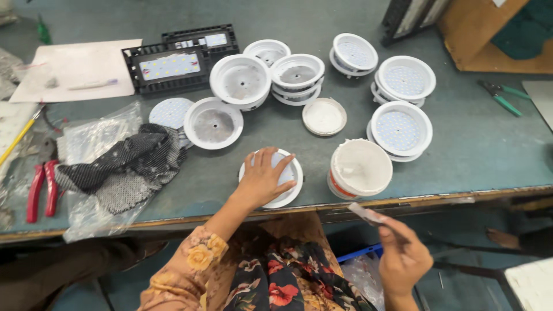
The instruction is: The person applies a white paste to the interior of circular white plastic housings using a small spatula. They scoop the paste from a container, spread it evenly inside each housing, and place the finished units into a stack on the table.
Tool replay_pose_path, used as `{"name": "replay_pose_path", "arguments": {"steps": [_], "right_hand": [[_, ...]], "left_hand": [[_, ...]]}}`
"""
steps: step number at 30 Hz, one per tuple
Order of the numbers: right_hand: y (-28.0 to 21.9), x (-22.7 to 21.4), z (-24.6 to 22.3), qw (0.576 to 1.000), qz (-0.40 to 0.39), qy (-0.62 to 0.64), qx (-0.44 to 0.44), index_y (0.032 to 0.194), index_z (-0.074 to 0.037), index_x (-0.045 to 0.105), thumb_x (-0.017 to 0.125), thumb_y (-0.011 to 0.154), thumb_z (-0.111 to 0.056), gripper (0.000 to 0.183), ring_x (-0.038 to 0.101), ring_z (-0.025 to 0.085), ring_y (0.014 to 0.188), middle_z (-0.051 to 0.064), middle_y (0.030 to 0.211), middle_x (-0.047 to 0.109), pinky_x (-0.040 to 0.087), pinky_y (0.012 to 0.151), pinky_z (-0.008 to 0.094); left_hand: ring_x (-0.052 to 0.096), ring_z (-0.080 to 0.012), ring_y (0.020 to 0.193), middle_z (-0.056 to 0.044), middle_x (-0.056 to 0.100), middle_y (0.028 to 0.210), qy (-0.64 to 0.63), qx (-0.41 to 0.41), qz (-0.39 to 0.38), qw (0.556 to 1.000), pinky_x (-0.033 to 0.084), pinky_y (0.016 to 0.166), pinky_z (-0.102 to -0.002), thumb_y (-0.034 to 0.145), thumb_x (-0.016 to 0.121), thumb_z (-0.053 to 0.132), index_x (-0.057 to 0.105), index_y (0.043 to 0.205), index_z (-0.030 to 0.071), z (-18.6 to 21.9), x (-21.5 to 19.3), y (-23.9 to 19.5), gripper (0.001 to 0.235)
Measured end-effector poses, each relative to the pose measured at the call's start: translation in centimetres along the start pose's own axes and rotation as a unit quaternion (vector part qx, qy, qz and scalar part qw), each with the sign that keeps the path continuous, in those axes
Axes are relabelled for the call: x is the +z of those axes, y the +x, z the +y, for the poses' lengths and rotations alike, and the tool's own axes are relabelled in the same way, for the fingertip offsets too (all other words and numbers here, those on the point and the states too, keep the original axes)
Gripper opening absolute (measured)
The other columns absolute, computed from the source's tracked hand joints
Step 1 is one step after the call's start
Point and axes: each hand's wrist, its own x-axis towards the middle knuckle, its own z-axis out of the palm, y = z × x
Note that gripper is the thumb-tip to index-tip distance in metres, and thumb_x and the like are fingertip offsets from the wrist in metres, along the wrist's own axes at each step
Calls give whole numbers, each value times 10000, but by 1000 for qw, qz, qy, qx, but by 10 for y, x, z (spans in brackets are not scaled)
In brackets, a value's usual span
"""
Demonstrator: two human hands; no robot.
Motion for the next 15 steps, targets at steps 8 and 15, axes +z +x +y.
{"name": "replay_pose_path", "arguments": {"steps": [8, 15], "right_hand": [[54, -63, 69, 910, 107, 389, 93, 1223, 1, 658, 762, 1049, -116, 235, 717, 239, 1066, 112, 1159, 727, 586, 989, 395], [71, -93, 136, 793, 167, 526, 258, 1176, -65, 654, 690, 1140, -129, 82, 689, 206, 1117, 48, 1196, 739, 561, 1049, 394]], "left_hand": [[569, -380, 1201, -183, 559, 1340, -50, -190, -27, 980, 467, 967, -530, 940, 584, 580, 481, 1494, 179, -39, -46, -23, 692], [746, -287, 618, -144, 751, 870, -323, -341, -136, 872, 594, 639, -424, 959, 576, 427, 486, 1348, 83, -43, -37, -44, 527]]}}
